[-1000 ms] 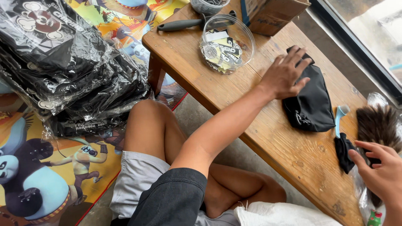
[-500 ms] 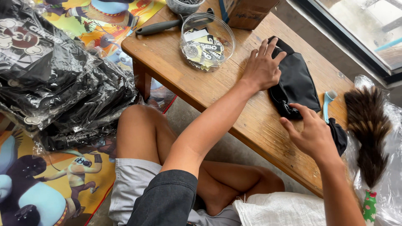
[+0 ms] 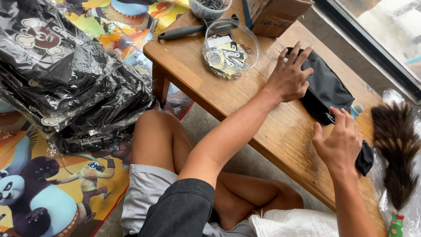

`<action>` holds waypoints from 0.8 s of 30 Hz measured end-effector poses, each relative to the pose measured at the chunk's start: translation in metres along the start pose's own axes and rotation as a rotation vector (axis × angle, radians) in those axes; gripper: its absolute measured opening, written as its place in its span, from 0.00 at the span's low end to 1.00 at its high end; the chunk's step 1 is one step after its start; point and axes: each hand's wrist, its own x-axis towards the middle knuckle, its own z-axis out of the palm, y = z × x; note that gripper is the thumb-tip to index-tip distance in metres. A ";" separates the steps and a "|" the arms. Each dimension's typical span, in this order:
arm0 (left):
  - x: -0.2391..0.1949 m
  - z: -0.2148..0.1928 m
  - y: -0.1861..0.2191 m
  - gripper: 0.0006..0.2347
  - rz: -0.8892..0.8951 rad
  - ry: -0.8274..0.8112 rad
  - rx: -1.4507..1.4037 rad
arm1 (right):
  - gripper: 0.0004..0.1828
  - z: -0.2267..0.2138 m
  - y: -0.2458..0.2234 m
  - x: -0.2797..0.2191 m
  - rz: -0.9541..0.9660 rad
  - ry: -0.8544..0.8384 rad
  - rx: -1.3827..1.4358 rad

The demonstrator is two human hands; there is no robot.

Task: The person cleans a black shoulder bag with a blue brush, then attaches a keychain with a cartoon character to the bag's zipper pull.

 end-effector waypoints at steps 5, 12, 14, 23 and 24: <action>0.000 -0.007 0.000 0.11 -0.029 -0.206 -0.026 | 0.34 -0.001 -0.005 0.019 0.035 -0.070 -0.006; 0.000 -0.008 -0.002 0.17 -0.004 -0.310 0.070 | 0.20 0.045 0.039 0.035 0.018 0.011 -0.050; 0.000 -0.002 -0.004 0.16 -0.003 -0.288 0.077 | 0.19 0.048 0.041 0.040 0.034 0.013 -0.021; 0.004 -0.002 -0.002 0.39 0.036 0.292 0.003 | 0.13 0.025 0.043 0.050 0.106 0.242 0.356; 0.005 -0.003 -0.002 0.55 0.001 0.458 -0.014 | 0.13 0.017 0.044 0.051 0.127 0.254 0.559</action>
